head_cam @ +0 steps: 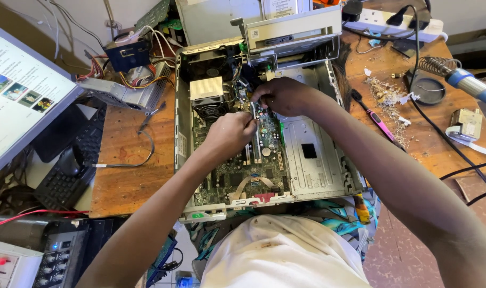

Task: The person is performing maintenance on a computer by removing RAM modules, cleaning the motherboard slots with a brush, and then reinserting the modules.

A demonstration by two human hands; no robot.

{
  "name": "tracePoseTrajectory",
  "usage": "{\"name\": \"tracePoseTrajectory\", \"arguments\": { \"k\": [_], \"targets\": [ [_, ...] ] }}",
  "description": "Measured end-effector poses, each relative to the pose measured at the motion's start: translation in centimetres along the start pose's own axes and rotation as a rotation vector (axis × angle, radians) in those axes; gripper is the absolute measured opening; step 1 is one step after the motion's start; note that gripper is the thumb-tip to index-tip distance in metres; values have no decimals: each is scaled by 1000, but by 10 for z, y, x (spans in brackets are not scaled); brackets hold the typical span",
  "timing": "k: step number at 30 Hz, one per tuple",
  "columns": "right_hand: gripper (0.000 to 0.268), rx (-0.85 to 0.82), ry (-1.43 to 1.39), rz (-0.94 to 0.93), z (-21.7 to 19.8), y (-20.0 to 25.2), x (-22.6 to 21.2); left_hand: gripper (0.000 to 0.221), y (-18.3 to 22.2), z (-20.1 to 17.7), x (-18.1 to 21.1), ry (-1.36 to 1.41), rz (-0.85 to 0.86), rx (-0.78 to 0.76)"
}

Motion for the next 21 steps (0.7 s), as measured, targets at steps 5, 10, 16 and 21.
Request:
{"name": "tracePoseTrajectory", "arguments": {
  "k": [5, 10, 16, 21],
  "targets": [
    [43, 8, 5, 25, -2, 6, -9, 39, 1, -1, 5, 22, -56, -17],
    [41, 10, 64, -14, -2, 6, -12, 40, 20, -6, 7, 87, -117, -38],
    [37, 57, 43, -30, -2, 4, -13, 35, 51, -12, 15, -21, -45, -135],
    [34, 63, -39, -32, 0, 6, -13, 32, 48, -10, 16, 77, -49, -209]
  ]
}}
Point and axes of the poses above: each hand's wrist, its own y-axis away from the middle knuckle, its own z-axis out of the palm, x = y × z, the point moved 5 cm from there along -y, towards the middle knuckle, and after that the axes turned 9 degrees about -z, right-handed, at the moved point
